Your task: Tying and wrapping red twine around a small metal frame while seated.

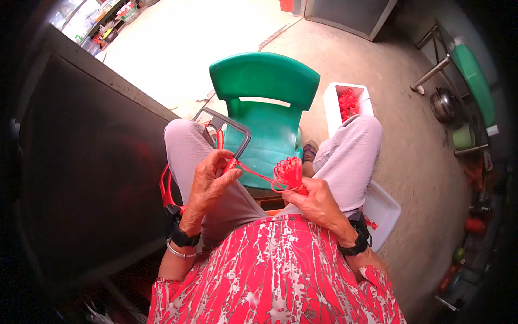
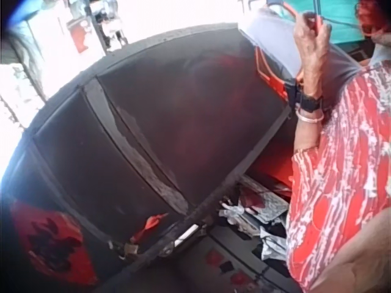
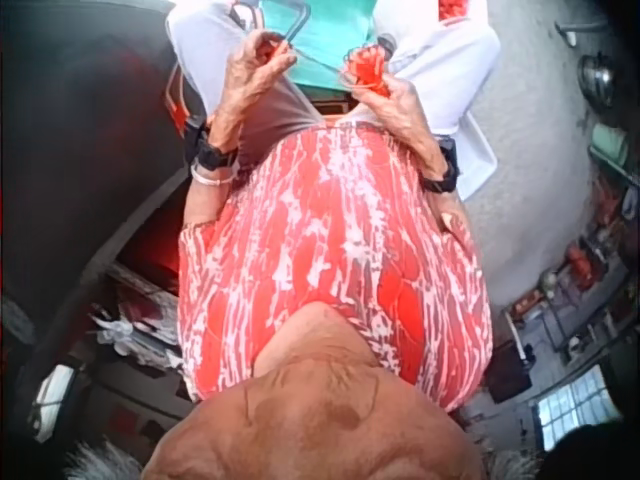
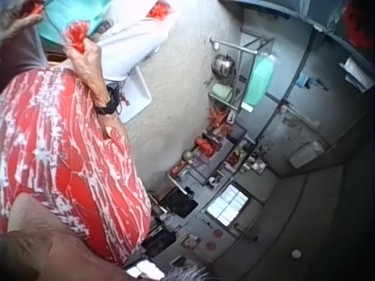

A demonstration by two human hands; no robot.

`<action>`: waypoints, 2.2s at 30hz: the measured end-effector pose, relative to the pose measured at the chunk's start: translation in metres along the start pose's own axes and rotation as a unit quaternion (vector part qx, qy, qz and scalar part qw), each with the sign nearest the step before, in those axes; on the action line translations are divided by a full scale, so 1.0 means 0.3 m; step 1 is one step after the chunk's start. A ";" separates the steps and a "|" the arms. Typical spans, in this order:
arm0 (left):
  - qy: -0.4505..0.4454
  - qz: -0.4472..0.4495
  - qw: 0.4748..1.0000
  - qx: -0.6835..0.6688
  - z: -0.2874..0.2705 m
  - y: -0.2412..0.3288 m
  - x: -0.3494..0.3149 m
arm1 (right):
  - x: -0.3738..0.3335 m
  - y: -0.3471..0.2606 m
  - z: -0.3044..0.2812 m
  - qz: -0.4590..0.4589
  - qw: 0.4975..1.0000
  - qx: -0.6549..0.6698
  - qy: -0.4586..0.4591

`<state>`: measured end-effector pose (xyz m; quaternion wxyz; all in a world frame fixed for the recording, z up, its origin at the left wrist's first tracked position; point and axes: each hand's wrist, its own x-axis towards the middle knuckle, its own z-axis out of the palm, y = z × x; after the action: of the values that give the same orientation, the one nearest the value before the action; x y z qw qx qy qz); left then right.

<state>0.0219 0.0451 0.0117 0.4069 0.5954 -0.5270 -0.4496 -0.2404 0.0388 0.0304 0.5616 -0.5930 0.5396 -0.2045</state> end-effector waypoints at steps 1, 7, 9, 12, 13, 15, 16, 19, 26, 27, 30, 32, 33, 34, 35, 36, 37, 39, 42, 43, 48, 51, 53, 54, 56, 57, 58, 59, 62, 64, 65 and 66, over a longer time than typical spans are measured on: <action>0.005 0.009 1.000 0.007 0.004 0.001 0.002 | -0.006 -0.013 -0.014 -0.001 1.000 -0.002 -0.002; 0.008 0.018 0.998 0.063 0.008 -0.030 0.008 | 0.005 -0.088 -0.122 -0.046 0.984 0.085 0.153; 0.016 0.018 0.998 0.058 0.007 -0.034 0.019 | -0.022 -0.151 -0.175 -0.091 0.947 0.305 0.050; 0.022 0.041 0.997 0.055 0.018 -0.074 0.042 | -0.061 -0.229 -0.207 -0.243 0.858 0.445 -0.085; 0.019 0.042 0.997 0.063 0.023 -0.072 0.051 | -0.058 -0.242 -0.204 -0.303 0.821 0.461 -0.147; 0.024 0.046 0.996 0.075 0.021 -0.058 0.056 | -0.039 -0.233 -0.197 -0.275 0.801 0.457 -0.273; 0.013 0.035 0.995 0.093 0.017 -0.047 0.058 | -0.066 -0.253 -0.190 -0.216 0.883 0.370 -0.194; 0.031 0.057 0.993 0.101 0.011 -0.065 0.047 | -0.109 -0.292 -0.192 -0.071 0.983 0.150 -0.081; 0.013 0.044 0.995 0.093 0.061 -0.089 0.034 | -0.021 -0.036 -0.140 -0.189 0.923 -0.335 0.017; 0.010 0.053 0.993 0.101 0.054 -0.090 0.033 | -0.018 -0.039 -0.124 -0.171 0.921 -0.350 -0.009; -0.028 0.005 0.995 0.100 0.037 -0.064 0.026 | -0.037 -0.107 -0.111 -0.156 0.967 -0.186 -0.071; -0.015 0.017 0.997 0.072 0.059 -0.069 0.019 | -0.032 -0.152 -0.066 -0.216 0.967 0.074 -0.114; -0.010 0.027 0.999 0.037 0.064 -0.062 0.025 | -0.037 -0.197 -0.039 -0.172 0.971 0.104 -0.129; -0.018 0.002 1.000 0.025 0.061 -0.048 0.031 | -0.010 -0.198 -0.001 -0.210 0.964 0.080 -0.139; -0.019 0.002 0.999 0.026 0.062 -0.048 0.032 | 0.007 -0.194 0.030 -0.245 0.957 0.055 -0.148; -0.008 0.019 1.000 -0.014 0.053 -0.053 0.027 | 0.013 -0.218 0.048 -0.246 0.956 0.058 -0.149; 0.003 0.036 0.998 -0.054 0.044 -0.057 0.023 | 0.018 -0.249 0.058 -0.251 0.948 0.057 -0.187; 0.012 0.029 0.998 -0.056 0.040 -0.070 0.018 | 0.028 -0.261 0.054 -0.258 0.937 0.056 -0.228; 0.019 0.042 0.998 -0.034 0.046 -0.080 0.033 | 0.039 -0.186 0.053 -0.307 0.933 0.001 -0.189; 0.014 0.042 0.998 0.050 0.044 -0.062 0.038 | 0.035 -0.174 0.040 -0.307 0.933 0.003 -0.189; 0.022 0.024 0.991 0.128 0.044 -0.002 0.027 | 0.017 -0.158 -0.039 -0.241 0.962 0.091 -0.094; 0.060 0.051 0.992 0.097 0.051 0.011 0.004 | 0.014 -0.167 -0.037 -0.195 0.958 0.179 -0.106; 0.086 0.054 0.989 0.104 0.051 0.032 0.015 | 0.013 -0.194 -0.045 -0.181 0.954 0.208 -0.119; 0.086 0.054 0.989 0.105 0.049 0.032 0.017 | 0.021 -0.177 -0.048 -0.181 0.954 0.208 -0.119; 0.088 0.097 0.978 0.160 0.045 0.025 0.019 | 0.042 -0.125 -0.051 -0.192 0.962 0.176 -0.078; 0.088 0.100 0.978 0.161 0.046 0.024 0.019 | 0.045 -0.118 -0.060 -0.194 0.962 0.176 -0.077; 0.094 0.094 0.979 0.155 0.047 0.023 0.018 | 0.048 -0.115 -0.069 -0.195 0.967 0.157 -0.043; 0.100 0.085 0.980 0.150 0.053 0.022 0.010 | 0.046 -0.108 -0.072 -0.192 0.971 0.139 -0.012; 0.128 0.075 0.978 0.149 0.073 0.044 0.003 | 0.033 -0.155 -0.101 -0.236 0.967 0.091 -0.008; 0.155 0.183 0.947 0.215 0.089 0.056 0.007 | 0.019 -0.157 -0.090 -0.257 0.964 0.062 -0.017; 0.175 0.290 0.900 0.276 0.094 0.064 0.016 | 0.016 -0.157 -0.076 -0.280 0.958 0.060 -0.038; 0.171 0.290 0.901 0.273 0.094 0.068 0.020 | 0.013 -0.155 -0.063 -0.301 0.950 0.058 -0.058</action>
<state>-0.0105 0.0366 0.0232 0.4253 0.5715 -0.7006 -0.0414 -0.2363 0.0171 0.0755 0.5378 -0.7047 0.2903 -0.3604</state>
